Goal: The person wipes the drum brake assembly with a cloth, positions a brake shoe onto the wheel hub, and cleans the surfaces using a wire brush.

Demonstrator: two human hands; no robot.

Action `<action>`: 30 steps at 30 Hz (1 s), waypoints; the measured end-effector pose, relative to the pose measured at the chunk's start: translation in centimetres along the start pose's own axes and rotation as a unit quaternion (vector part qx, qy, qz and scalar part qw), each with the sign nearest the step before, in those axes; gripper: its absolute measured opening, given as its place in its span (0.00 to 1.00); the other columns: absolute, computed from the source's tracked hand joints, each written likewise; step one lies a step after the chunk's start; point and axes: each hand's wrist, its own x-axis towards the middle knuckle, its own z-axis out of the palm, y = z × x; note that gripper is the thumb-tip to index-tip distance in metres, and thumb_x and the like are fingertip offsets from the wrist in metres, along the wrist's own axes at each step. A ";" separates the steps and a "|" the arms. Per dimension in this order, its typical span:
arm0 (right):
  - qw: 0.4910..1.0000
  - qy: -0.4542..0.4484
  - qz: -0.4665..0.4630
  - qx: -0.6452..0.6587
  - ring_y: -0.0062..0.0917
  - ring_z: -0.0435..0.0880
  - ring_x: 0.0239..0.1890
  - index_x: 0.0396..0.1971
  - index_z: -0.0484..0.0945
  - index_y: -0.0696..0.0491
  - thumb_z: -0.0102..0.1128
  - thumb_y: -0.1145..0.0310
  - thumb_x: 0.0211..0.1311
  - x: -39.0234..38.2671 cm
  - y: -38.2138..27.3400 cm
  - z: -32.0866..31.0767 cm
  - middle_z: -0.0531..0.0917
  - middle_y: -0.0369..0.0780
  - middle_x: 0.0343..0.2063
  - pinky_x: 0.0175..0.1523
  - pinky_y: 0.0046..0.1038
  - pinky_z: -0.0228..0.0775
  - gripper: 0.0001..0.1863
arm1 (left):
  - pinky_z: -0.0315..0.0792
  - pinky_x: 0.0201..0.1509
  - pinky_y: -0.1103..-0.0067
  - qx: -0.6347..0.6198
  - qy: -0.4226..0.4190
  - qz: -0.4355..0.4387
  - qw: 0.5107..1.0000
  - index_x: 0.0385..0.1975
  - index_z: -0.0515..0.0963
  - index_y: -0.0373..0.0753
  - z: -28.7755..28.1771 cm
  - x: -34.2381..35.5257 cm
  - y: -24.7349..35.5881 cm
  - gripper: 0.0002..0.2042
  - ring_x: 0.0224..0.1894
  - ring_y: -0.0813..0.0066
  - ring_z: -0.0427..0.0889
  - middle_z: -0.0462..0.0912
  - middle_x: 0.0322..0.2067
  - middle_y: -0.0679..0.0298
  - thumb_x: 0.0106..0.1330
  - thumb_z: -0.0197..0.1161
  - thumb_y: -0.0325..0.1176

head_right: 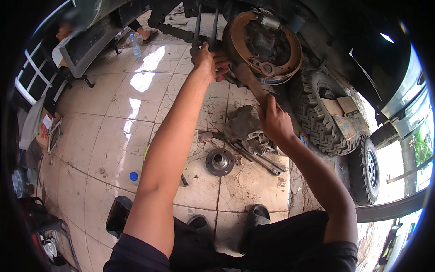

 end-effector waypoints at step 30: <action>0.992 0.060 -0.076 -0.077 0.49 0.81 0.20 0.38 0.70 0.57 0.57 0.53 0.66 4.1 1.4 -0.4 0.79 0.51 0.15 0.22 0.46 0.73 0.20 | 0.74 0.42 0.62 -0.171 -0.004 0.015 0.985 0.52 0.69 0.33 1.3 2.4 -3.0 0.34 0.37 0.60 0.80 0.80 0.42 0.55 0.71 0.31 0.61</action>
